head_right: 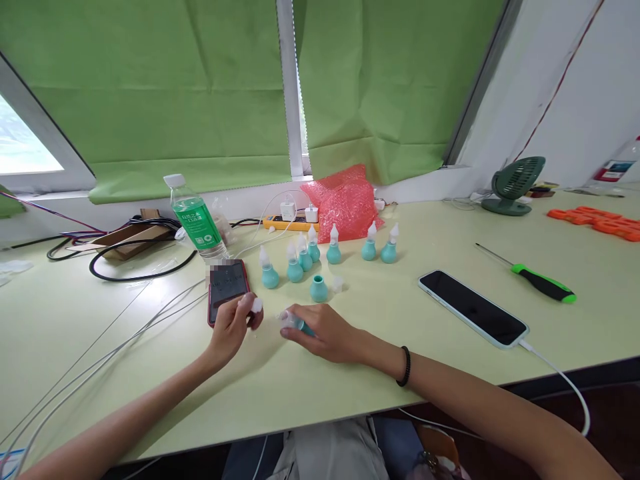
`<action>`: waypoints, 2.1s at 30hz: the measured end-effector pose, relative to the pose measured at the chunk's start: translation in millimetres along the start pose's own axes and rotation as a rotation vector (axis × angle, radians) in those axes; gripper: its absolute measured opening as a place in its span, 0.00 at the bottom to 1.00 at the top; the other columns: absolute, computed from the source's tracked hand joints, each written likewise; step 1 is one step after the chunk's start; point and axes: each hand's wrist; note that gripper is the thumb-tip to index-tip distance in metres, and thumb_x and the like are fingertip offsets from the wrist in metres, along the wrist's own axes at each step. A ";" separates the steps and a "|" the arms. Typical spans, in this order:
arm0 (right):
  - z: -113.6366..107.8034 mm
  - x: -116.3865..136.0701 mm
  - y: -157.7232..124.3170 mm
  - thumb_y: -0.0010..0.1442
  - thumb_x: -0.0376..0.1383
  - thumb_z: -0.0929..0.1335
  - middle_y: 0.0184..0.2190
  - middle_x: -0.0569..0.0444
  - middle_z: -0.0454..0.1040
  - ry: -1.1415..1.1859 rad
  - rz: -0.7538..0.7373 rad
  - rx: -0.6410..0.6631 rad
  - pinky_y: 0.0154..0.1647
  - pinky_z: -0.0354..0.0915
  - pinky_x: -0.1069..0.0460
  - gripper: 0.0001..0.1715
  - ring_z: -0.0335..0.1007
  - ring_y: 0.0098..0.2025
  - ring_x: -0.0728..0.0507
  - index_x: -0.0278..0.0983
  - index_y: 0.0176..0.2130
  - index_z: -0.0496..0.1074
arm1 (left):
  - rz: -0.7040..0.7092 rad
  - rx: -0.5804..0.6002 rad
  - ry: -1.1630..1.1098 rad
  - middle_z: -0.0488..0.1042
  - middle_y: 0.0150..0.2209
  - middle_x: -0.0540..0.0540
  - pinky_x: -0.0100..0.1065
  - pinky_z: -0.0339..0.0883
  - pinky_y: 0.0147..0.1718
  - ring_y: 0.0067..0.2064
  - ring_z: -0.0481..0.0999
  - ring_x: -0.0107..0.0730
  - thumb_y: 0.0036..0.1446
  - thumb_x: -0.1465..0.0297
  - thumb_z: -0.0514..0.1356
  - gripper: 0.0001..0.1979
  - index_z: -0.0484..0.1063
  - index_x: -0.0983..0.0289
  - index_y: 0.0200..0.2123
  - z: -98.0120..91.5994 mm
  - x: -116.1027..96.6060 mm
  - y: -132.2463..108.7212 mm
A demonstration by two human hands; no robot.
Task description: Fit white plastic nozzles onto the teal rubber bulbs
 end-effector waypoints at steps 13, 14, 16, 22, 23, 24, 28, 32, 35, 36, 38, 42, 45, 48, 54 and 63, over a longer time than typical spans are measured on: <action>-0.6 0.3 1.9 0.57 0.36 0.59 0.34 0.54 0.63 0.305 0.206 -0.022 0.36 0.57 0.52 0.11 0.58 0.33 0.49 0.36 0.41 0.56 | 0.256 0.142 0.767 0.66 0.31 0.56 0.34 0.62 0.32 0.35 0.62 0.35 0.52 0.77 0.47 0.17 0.66 0.63 0.44 2.0 32.6 7.5; 0.0 -0.3 2.5 0.57 0.37 0.59 0.34 0.54 0.63 0.315 0.201 -0.019 0.35 0.57 0.53 0.12 0.58 0.33 0.49 0.36 0.42 0.56 | 0.260 0.149 0.762 0.66 0.32 0.57 0.34 0.63 0.32 0.35 0.62 0.34 0.52 0.78 0.46 0.18 0.65 0.63 0.45 2.1 33.4 7.3; 1.5 -1.8 3.4 0.57 0.38 0.59 0.33 0.54 0.63 0.345 0.194 -0.014 0.33 0.57 0.53 0.13 0.58 0.30 0.50 0.36 0.43 0.57 | 0.273 0.164 0.738 0.65 0.33 0.57 0.34 0.63 0.33 0.36 0.63 0.34 0.52 0.79 0.45 0.20 0.63 0.63 0.47 2.0 32.2 6.9; 5.7 -3.8 3.2 0.60 0.42 0.54 0.28 0.56 0.63 0.515 0.250 0.010 0.28 0.59 0.54 0.16 0.60 0.25 0.52 0.36 0.45 0.54 | 0.289 0.031 0.522 0.65 0.32 0.55 0.32 0.62 0.32 0.34 0.65 0.31 0.53 0.74 0.48 0.14 0.64 0.65 0.43 1.2 10.6 1.2; 6.1 -3.4 3.0 0.60 0.43 0.54 0.28 0.56 0.63 0.521 0.255 0.004 0.28 0.59 0.54 0.16 0.61 0.25 0.52 0.36 0.45 0.54 | 0.303 0.024 0.466 0.66 0.30 0.54 0.31 0.62 0.30 0.32 0.65 0.29 0.52 0.73 0.50 0.11 0.66 0.66 0.39 1.5 6.6 -0.5; 6.2 -2.8 2.8 0.60 0.43 0.54 0.28 0.56 0.64 0.521 0.256 -0.004 0.29 0.59 0.54 0.16 0.61 0.26 0.52 0.36 0.45 0.54 | 0.313 0.034 0.406 0.66 0.28 0.53 0.29 0.62 0.28 0.30 0.65 0.28 0.51 0.73 0.51 0.09 0.68 0.66 0.35 2.0 3.4 -2.2; 5.6 0.1 2.6 0.59 0.44 0.55 0.28 0.56 0.64 0.565 0.250 0.011 0.32 0.60 0.53 0.16 0.62 0.27 0.51 0.36 0.42 0.55 | 0.270 0.077 0.165 0.68 0.24 0.52 0.27 0.61 0.22 0.26 0.66 0.26 0.48 0.70 0.57 0.05 0.69 0.67 0.28 4.8 -1.0 -5.4; 4.1 1.7 2.7 0.59 0.46 0.54 0.29 0.55 0.64 0.720 0.280 0.070 0.29 0.60 0.54 0.16 0.62 0.26 0.52 0.36 0.40 0.54 | 0.254 0.074 0.020 0.70 0.24 0.54 0.28 0.61 0.23 0.25 0.67 0.26 0.46 0.69 0.59 0.06 0.71 0.67 0.25 5.8 2.8 -3.0; 3.8 1.3 2.7 0.58 0.46 0.54 0.28 0.55 0.63 0.822 0.294 0.099 0.28 0.60 0.54 0.16 0.62 0.25 0.52 0.37 0.39 0.53 | 0.186 0.081 -0.097 0.69 0.22 0.53 0.28 0.61 0.23 0.24 0.66 0.25 0.45 0.70 0.60 0.06 0.72 0.67 0.24 6.2 4.6 -1.1; 3.9 1.0 2.8 0.58 0.46 0.55 0.28 0.56 0.63 0.849 0.295 0.106 0.27 0.60 0.54 0.15 0.63 0.25 0.52 0.37 0.39 0.53 | 0.144 0.094 -0.152 0.69 0.21 0.52 0.27 0.60 0.22 0.23 0.66 0.25 0.44 0.70 0.61 0.06 0.72 0.67 0.23 6.4 4.6 -0.6; 4.5 0.4 2.8 0.58 0.46 0.55 0.28 0.56 0.63 0.898 0.297 0.120 0.27 0.60 0.54 0.15 0.63 0.24 0.52 0.37 0.38 0.53 | 0.056 0.126 -0.259 0.68 0.20 0.51 0.27 0.60 0.20 0.22 0.65 0.23 0.43 0.69 0.62 0.06 0.72 0.68 0.22 6.6 3.6 0.2; 7.2 0.2 2.7 0.59 0.45 0.55 0.28 0.56 0.63 0.942 0.309 0.105 0.26 0.61 0.54 0.14 0.63 0.24 0.52 0.37 0.37 0.53 | -0.027 0.159 -0.336 0.68 0.19 0.51 0.26 0.60 0.19 0.20 0.64 0.23 0.42 0.68 0.62 0.08 0.73 0.68 0.21 6.5 -0.1 -0.4; 9.6 1.4 2.1 0.59 0.45 0.55 0.28 0.56 0.63 0.882 0.295 0.047 0.27 0.61 0.53 0.14 0.63 0.25 0.51 0.37 0.37 0.53 | -0.029 0.148 -0.318 0.69 0.21 0.53 0.26 0.61 0.19 0.22 0.65 0.24 0.43 0.67 0.61 0.09 0.73 0.68 0.24 7.3 -1.9 -3.5; 11.9 3.4 1.5 0.59 0.44 0.56 0.29 0.56 0.62 0.792 0.265 -0.023 0.31 0.61 0.52 0.13 0.63 0.27 0.51 0.37 0.37 0.53 | -0.015 0.099 -0.284 0.71 0.24 0.54 0.27 0.65 0.22 0.24 0.68 0.26 0.45 0.68 0.59 0.09 0.74 0.68 0.27 8.5 -3.0 -6.7; 15.8 4.5 1.0 0.58 0.45 0.56 0.32 0.53 0.65 0.727 0.287 -0.117 0.32 0.61 0.51 0.14 0.63 0.30 0.50 0.37 0.38 0.52 | -0.053 0.010 -0.281 0.72 0.23 0.54 0.28 0.66 0.21 0.23 0.68 0.26 0.43 0.68 0.61 0.09 0.74 0.68 0.25 9.0 -7.1 -8.1; 15.7 2.2 1.0 0.57 0.44 0.58 0.31 0.52 0.66 0.615 0.273 -0.155 0.33 0.60 0.51 0.14 0.62 0.31 0.49 0.37 0.38 0.53 | -0.118 0.037 -0.357 0.72 0.21 0.54 0.27 0.65 0.20 0.22 0.67 0.26 0.43 0.68 0.60 0.09 0.75 0.68 0.25 10.9 -11.9 -7.7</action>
Point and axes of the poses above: each hand's wrist, its own y-axis towards the middle knuckle, its own z-axis out of the palm, x = y × z
